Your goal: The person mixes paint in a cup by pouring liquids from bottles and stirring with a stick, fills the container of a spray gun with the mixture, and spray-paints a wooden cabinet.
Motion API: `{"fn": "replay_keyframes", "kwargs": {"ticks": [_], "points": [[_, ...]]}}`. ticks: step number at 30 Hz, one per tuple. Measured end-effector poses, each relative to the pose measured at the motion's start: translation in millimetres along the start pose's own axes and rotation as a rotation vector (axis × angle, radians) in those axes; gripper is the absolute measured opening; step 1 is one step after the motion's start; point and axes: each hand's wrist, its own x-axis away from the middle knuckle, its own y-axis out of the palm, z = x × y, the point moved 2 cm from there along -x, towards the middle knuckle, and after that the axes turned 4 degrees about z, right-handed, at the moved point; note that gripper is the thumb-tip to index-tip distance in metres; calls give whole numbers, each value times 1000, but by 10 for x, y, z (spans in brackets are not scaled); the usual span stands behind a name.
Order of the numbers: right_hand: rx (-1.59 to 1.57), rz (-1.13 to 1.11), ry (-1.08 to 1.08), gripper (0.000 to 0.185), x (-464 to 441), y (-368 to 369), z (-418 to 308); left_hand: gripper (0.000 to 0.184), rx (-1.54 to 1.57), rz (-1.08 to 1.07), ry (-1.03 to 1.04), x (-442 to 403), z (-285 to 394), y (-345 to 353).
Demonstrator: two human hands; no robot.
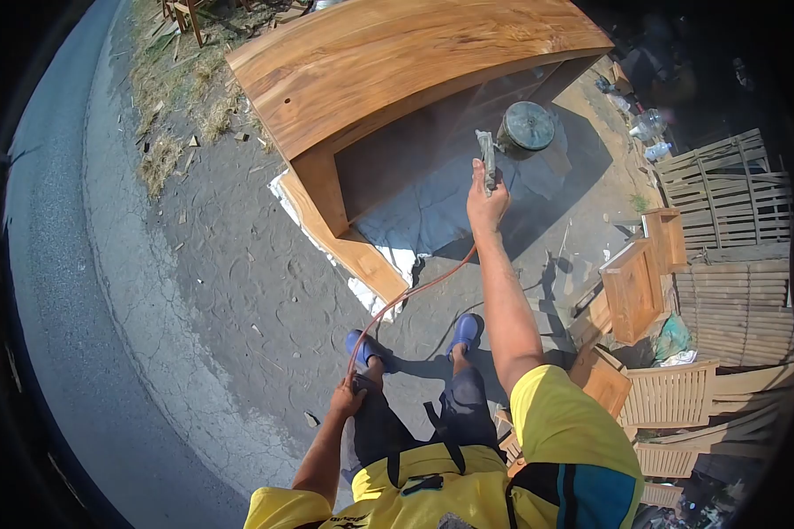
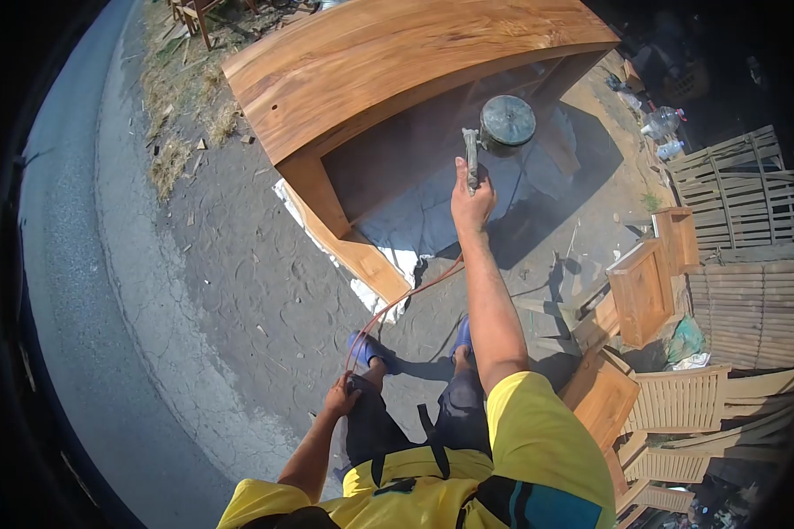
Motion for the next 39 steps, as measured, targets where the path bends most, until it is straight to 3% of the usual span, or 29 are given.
{"fn": "replay_keyframes", "kwargs": {"ticks": [2,5,7,9,11,12,15,16,18,20,22,23,24,27,29,30,31,32,33,35,37,39], "points": [[-75,12,-2,51,38,-291,-175,81,-22,-36,-53,272,-73,-147],[-191,45,178,52,345,-749,-32,89,-2,-178,-210,729,-278,30],[-231,-53,328,50,593,-1118,167,113,391,-393,-465,1062,-228,277],[-312,-100,393,48,919,-1470,367,104,751,-353,-566,1338,-90,423],[-333,-127,415,46,1266,-1910,522,89,741,-436,-623,1735,622,-20],[-318,-165,444,45,1397,-2126,611,78,759,-399,-492,1692,329,171],[-308,-248,498,45,1715,-2714,918,51,563,-252,-438,1918,540,-6],[-307,-264,500,44,1779,-2920,963,51,545,-263,-417,1915,564,54],[-326,-315,538,42,1820,-3337,982,40,667,65,-321,1765,644,178],[-343,-343,501,41,1771,-3637,1076,36,727,256,-249,1482,814,332],[-377,-326,416,40,1717,-3817,1179,40,435,333,-163,1367,1612,186],[-391,-337,385,39,1689,-3885,1228,46,585,403,-54,1264,2012,173],[-424,-322,390,38,1612,-3947,1309,48,526,411,-46,1210,2495,61],[-377,-343,413,36,1357,-4135,1466,45,535,308,246,1400,4210,-364],[-337,-279,379,33,1198,-4249,1460,41,628,154,547,1847,5299,-615],[-429,-219,436,35,1199,-4171,1600,40,671,69,778,2118,5747,-715],[-307,-306,460,37,1169,-4181,1820,40,707,-19,1009,2402,6134,-783],[-462,-279,495,37,1164,-4168,1828,40,769,-110,1224,2686,6460,-827],[-365,-272,583,38,1131,-4115,1855,40,822,-201,1441,2929,6717,-898],[-183,-272,764,39,1030,-4042,1756,39,1020,-533,1580,3320,6985,-981],[-377,-331,606,39,867,-4229,1347,37,1082,-473,1768,3329,7085,-996],[-370,-356,592,39,790,-4139,1293,35,1090,-330,1889,3257,7088,-1129]]}}
